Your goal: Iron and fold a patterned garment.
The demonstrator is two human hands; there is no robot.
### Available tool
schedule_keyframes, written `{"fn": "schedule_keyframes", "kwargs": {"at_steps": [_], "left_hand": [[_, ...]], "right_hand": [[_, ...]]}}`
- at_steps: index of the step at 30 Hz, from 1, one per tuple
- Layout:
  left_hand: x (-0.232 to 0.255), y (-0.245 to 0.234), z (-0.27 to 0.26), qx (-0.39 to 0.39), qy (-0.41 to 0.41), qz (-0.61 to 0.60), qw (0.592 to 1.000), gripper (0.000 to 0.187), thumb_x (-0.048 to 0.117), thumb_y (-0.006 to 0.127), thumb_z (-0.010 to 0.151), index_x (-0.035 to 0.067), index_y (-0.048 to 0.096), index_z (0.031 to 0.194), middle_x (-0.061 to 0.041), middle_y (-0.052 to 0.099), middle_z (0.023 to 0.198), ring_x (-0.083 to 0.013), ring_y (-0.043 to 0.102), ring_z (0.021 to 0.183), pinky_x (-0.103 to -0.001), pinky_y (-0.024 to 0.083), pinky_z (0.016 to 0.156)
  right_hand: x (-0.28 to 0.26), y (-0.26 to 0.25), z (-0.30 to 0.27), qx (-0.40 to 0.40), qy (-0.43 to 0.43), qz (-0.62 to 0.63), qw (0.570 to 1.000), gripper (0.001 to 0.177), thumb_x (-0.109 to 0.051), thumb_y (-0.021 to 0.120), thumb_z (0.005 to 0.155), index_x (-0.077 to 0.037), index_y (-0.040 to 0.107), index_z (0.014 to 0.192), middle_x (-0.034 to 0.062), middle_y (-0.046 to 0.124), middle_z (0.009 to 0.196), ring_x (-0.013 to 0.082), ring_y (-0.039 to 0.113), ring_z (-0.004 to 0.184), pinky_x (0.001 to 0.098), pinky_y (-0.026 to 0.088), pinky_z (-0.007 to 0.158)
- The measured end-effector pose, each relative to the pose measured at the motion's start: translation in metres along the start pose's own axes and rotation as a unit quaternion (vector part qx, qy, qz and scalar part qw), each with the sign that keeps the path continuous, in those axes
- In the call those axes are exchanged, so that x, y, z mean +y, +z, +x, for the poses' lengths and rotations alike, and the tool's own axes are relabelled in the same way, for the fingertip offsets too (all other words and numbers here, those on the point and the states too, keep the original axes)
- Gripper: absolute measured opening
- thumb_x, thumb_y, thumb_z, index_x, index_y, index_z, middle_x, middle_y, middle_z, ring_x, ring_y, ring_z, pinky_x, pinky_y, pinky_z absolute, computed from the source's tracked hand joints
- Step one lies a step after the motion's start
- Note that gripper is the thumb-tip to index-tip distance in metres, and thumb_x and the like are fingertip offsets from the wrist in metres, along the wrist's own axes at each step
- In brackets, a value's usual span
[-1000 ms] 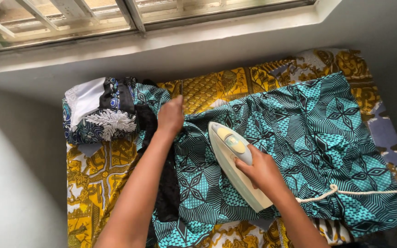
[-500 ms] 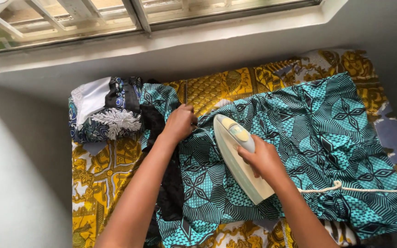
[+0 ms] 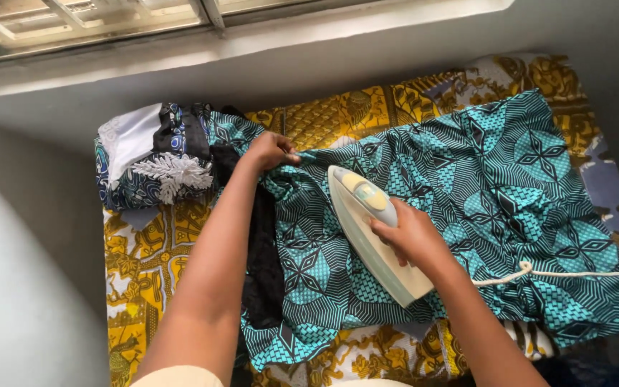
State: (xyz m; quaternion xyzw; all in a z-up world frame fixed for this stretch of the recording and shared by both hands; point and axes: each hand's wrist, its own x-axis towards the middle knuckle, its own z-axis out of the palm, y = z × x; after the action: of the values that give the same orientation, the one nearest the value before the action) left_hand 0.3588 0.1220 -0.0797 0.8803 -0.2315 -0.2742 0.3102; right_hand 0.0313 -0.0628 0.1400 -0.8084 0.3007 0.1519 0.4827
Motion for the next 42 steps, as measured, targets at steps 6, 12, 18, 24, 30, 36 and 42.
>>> {"fn": "schedule_keyframes", "kwargs": {"at_steps": [6,12,18,24,30,36,42], "left_hand": [[-0.014,0.018,0.005,0.087,-0.09,0.022,0.992,0.051,0.058,0.073,0.1,0.008,0.084,0.097,-0.017,0.078,0.09,-0.0314,0.072,0.083,-0.044,0.053,0.084],[0.004,0.012,-0.014,0.088,0.0,0.049,0.995,0.036,0.036,0.089,0.067,0.011,0.084,0.092,-0.015,0.078,0.089,-0.0322,0.074,0.084,-0.044,0.056,0.082],[0.022,0.007,-0.032,0.224,0.012,0.212,0.951,0.024,0.031,0.078,0.088,0.008,0.079,0.093,-0.018,0.074,0.099,-0.0395,0.07,0.091,-0.052,0.055,0.078],[0.047,-0.025,-0.048,0.179,0.097,0.091,0.975,0.026,0.033,0.077,0.089,0.008,0.076,0.095,-0.015,0.074,0.092,-0.0374,0.07,0.089,-0.05,0.053,0.077],[0.092,-0.032,-0.093,-0.009,0.242,0.005,0.97,0.042,0.036,0.09,0.065,0.015,0.075,0.099,-0.004,0.075,0.094,-0.0239,0.074,0.087,-0.042,0.058,0.08],[0.064,-0.03,-0.077,-0.014,0.19,0.295,0.936,0.037,0.027,0.091,0.06,0.021,0.082,0.095,0.0,0.077,0.096,-0.0287,0.062,0.108,-0.054,0.033,0.101],[0.101,-0.018,-0.044,-0.081,0.18,0.084,0.977,0.011,0.019,0.075,0.079,0.021,0.083,0.087,0.001,0.08,0.085,-0.0192,0.075,0.079,-0.038,0.057,0.082]], "right_hand": [[0.009,0.001,0.002,0.03,-0.024,-0.015,0.999,0.045,-0.031,0.07,0.084,-0.005,0.064,0.121,0.0093,0.071,0.065,0.0177,0.056,0.035,0.0349,0.046,0.037],[0.009,0.006,0.05,0.088,-0.046,0.024,0.995,0.041,-0.03,0.072,0.088,0.002,0.063,0.113,0.0104,0.069,0.068,0.0179,0.059,0.038,0.0347,0.049,0.037],[0.008,-0.001,0.032,-0.028,-0.02,0.005,0.999,0.039,-0.023,0.069,0.081,-0.004,0.064,0.115,0.0096,0.068,0.067,0.0184,0.058,0.039,0.0365,0.048,0.035],[-0.006,0.01,0.024,0.061,-0.027,-0.012,0.998,0.042,-0.031,0.069,0.083,-0.002,0.065,0.113,0.0075,0.069,0.065,0.0194,0.06,0.038,0.0354,0.048,0.037],[-0.013,0.015,0.044,0.074,-0.046,0.031,0.996,0.05,-0.038,0.073,0.085,0.004,0.063,0.111,0.0119,0.068,0.065,0.0176,0.059,0.038,0.0342,0.048,0.037],[-0.012,0.0,-0.021,0.08,0.001,-0.021,0.997,0.056,-0.041,0.072,0.085,-0.001,0.061,0.123,0.0132,0.071,0.066,0.0171,0.06,0.038,0.0341,0.049,0.038],[-0.017,0.009,-0.08,-0.015,0.051,-0.071,0.996,0.069,-0.047,0.075,0.083,-0.015,0.056,0.142,0.0137,0.076,0.07,0.0191,0.063,0.039,0.0358,0.055,0.039]]}}
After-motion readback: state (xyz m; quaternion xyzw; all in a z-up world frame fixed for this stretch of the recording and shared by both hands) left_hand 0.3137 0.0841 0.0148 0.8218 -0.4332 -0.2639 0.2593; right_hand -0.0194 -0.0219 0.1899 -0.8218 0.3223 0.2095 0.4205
